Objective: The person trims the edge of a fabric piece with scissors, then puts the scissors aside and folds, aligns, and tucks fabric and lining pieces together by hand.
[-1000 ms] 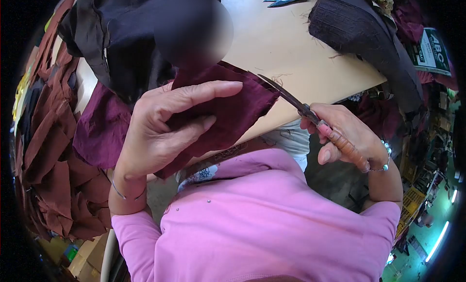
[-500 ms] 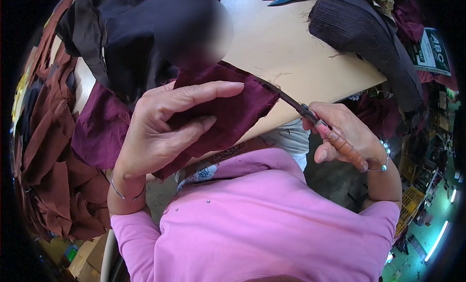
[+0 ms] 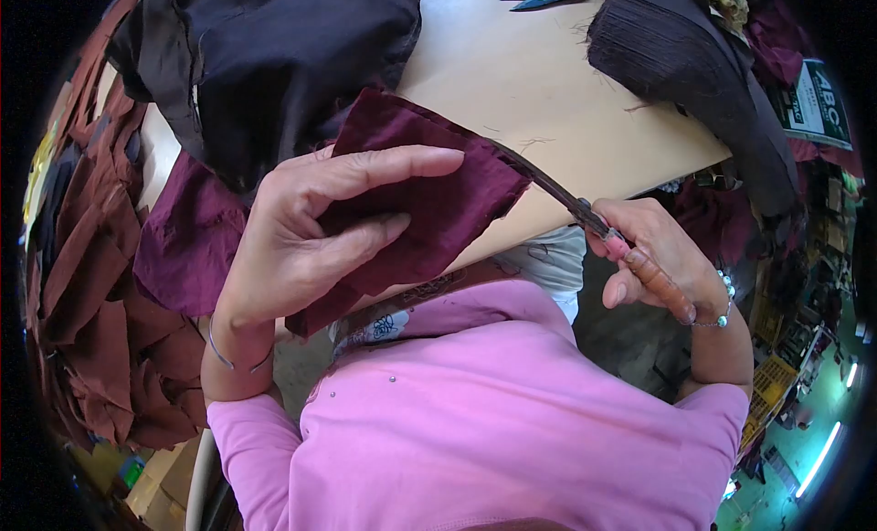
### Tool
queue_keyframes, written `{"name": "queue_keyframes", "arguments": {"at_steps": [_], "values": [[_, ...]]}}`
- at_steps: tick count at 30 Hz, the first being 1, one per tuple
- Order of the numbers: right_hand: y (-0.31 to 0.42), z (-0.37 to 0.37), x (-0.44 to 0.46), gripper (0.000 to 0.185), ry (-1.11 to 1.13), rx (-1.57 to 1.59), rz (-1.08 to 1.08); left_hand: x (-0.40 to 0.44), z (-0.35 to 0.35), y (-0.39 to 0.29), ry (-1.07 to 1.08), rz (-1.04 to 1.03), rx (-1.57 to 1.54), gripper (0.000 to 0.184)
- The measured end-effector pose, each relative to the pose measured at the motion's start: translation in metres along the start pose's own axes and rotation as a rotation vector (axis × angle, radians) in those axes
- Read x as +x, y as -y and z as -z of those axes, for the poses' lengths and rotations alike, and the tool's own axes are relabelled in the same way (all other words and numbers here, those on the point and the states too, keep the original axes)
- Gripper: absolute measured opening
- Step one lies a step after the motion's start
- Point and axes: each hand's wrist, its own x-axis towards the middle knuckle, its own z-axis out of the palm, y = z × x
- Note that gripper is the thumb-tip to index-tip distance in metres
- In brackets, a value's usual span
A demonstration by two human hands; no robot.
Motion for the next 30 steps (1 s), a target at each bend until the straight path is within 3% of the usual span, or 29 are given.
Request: {"name": "queue_keyframes", "arguments": {"at_steps": [3,6,9,30], "values": [[0.0,-0.008,0.003,0.076,-0.102,0.168,0.03,0.001,0.001,0.0,0.014,0.001,0.011,0.039],[-0.007,-0.011,0.003,0.078,-0.136,0.098,0.071,0.002,0.001,0.0,0.029,-0.016,0.06,0.038],[-0.001,0.0,0.001,0.069,0.005,0.049,0.018,0.002,0.001,0.003,0.028,-0.04,0.067,0.038],[-0.003,-0.005,0.001,0.062,-0.093,-0.009,0.03,0.002,0.001,0.003,0.005,0.018,-0.009,0.041]]}}
